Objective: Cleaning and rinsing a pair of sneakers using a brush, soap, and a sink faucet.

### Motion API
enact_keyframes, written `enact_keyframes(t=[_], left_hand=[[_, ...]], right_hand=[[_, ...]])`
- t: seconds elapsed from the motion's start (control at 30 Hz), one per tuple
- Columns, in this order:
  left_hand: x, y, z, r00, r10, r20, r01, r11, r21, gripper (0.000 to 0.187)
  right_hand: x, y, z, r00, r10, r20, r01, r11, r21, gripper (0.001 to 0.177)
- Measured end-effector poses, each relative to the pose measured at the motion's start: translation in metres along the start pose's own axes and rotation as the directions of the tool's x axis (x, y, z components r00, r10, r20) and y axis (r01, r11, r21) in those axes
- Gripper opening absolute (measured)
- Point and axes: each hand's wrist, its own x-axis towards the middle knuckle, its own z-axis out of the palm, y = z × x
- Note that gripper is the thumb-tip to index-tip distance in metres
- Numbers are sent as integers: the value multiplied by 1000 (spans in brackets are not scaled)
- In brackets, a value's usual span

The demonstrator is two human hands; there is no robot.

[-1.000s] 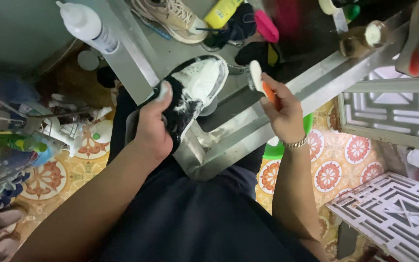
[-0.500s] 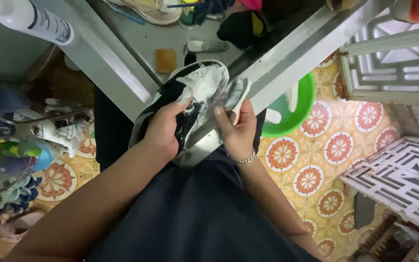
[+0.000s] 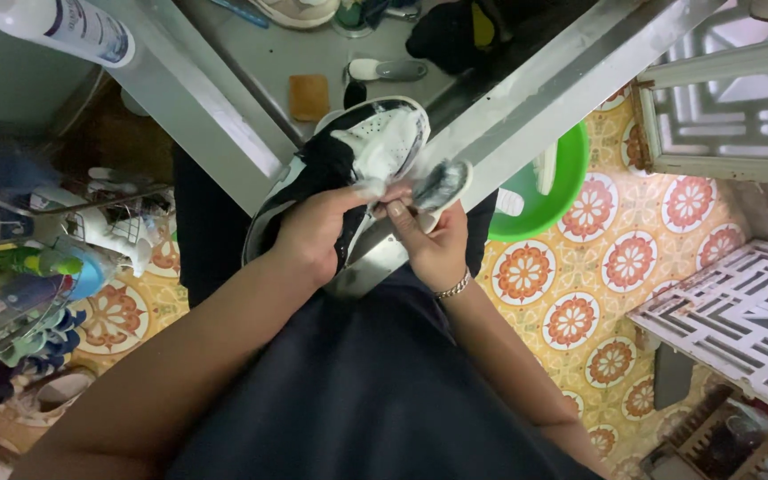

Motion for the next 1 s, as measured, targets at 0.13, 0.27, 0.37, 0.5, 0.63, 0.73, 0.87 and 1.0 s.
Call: enact_keyframes(t=[0.13,0.27,0.37,0.5,0.63,0.73,0.87,1.0], left_hand=[[-4,5,3,999,-34,-38,33,999,-25,30],[-8,10,8,997,-70,16,71,994,-85,33],[-7,9,3,998,-52,27,54,995,-85,33],[0,4,-9,996,-82,45,87,988,-129,33],[5,-2,-17,996,-58,73,69,986,-150,32],[-2,3,-13,987,-103,124,113,991,-78,30],[-1,1,-13,991,-78,107,89,991,-103,31],[8,-8,-28,981,-115,158,136,982,-134,32]], right_hand=[[3,-7,-12,999,43,7,-42,995,-93,13],[16,-39,-16,992,-64,-106,36,970,-240,39],[25,-63,-17,978,-195,67,205,878,-433,39],[44,-79,-14,844,-340,414,522,345,-780,23],[43,-77,0,900,-344,268,391,367,-844,18],[42,-74,0,845,-311,435,534,436,-725,19],[45,-69,-10,890,-342,300,425,391,-816,14],[42,-77,0,839,-321,440,543,445,-712,18]])
